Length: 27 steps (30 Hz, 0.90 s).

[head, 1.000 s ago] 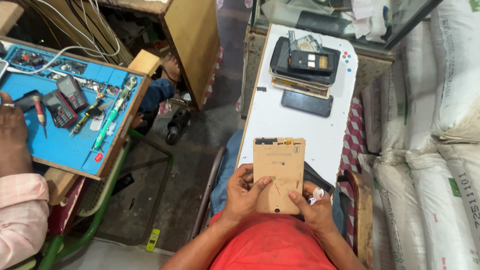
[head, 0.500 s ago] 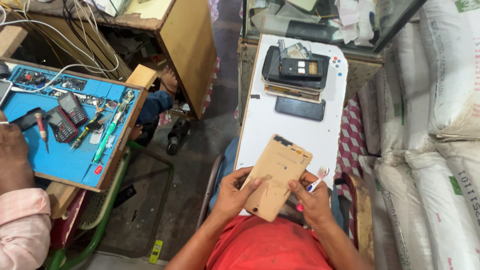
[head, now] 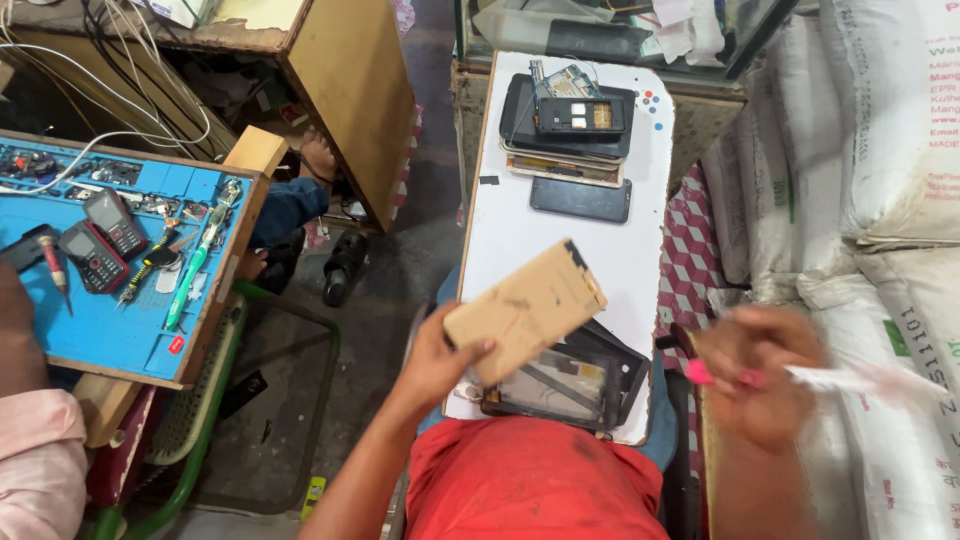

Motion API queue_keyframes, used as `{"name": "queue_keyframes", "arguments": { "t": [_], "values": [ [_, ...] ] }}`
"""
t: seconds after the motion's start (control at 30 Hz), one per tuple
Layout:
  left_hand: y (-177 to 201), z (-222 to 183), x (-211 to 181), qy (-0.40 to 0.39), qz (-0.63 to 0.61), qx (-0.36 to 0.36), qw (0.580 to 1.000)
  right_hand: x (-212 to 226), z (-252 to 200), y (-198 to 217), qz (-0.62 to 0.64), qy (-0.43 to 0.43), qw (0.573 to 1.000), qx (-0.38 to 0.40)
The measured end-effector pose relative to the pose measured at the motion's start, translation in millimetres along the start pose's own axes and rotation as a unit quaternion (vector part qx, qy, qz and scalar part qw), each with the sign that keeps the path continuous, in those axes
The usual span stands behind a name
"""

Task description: The person handles several disassembled tablet and phone parts on a workbench. They use a screwdriver to remove screws from a white tablet frame and a toothbrush to clean the interior. The person also picks up and inspects a black tablet frame and a phone back cover.

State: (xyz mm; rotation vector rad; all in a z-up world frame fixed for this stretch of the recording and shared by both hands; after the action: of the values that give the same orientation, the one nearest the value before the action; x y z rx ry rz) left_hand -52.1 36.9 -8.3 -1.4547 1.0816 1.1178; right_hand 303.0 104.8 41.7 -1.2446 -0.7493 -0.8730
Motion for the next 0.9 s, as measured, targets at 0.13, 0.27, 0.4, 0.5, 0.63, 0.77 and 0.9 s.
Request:
{"name": "queue_keyframes", "arguments": {
  "t": [0.13,0.27,0.4,0.5,0.63,0.77,0.9],
  "values": [
    [-4.5,50.5,-2.3,-0.013,0.109,-0.015,0.994,47.8,-26.8,43.3,0.014,0.090,0.996,-0.020],
    [-6.4,85.8,22.3,-0.021,0.036,-0.022,0.999,76.7,-47.8,69.3,0.003,0.122,0.992,-0.040],
    [1.3,107.9,38.1,0.003,0.045,-0.030,0.999,76.9,-63.1,79.3,-0.016,0.122,0.990,-0.063],
    [5.1,113.0,38.1,-0.041,0.134,-0.065,0.988,69.9,-72.3,82.3,-0.024,0.116,0.990,-0.073],
    [4.7,113.3,40.5,-0.040,0.115,-0.111,0.986,63.6,-69.9,85.1,-0.032,0.104,0.992,-0.062],
    [7.6,110.8,54.0,-0.019,0.139,-0.113,0.984,58.3,-84.5,83.6,-0.031,0.096,0.993,-0.065],
    [0.0,114.4,55.4,-0.137,0.080,-0.086,0.984,53.3,-76.2,80.9,-0.023,0.120,0.990,-0.070]
  ]
}}
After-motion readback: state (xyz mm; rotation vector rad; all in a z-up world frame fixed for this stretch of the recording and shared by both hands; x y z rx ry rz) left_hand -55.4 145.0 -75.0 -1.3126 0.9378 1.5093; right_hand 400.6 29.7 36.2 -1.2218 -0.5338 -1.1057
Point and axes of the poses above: each hand's wrist, its own z-axis towards the middle knuckle, its own y-axis out of the back of the hand, x = y × z, the point moved 1 cm from there along z, towards the middle knuckle, and after that the axes turned 2 degrees about -y, right-handed, at the moved point
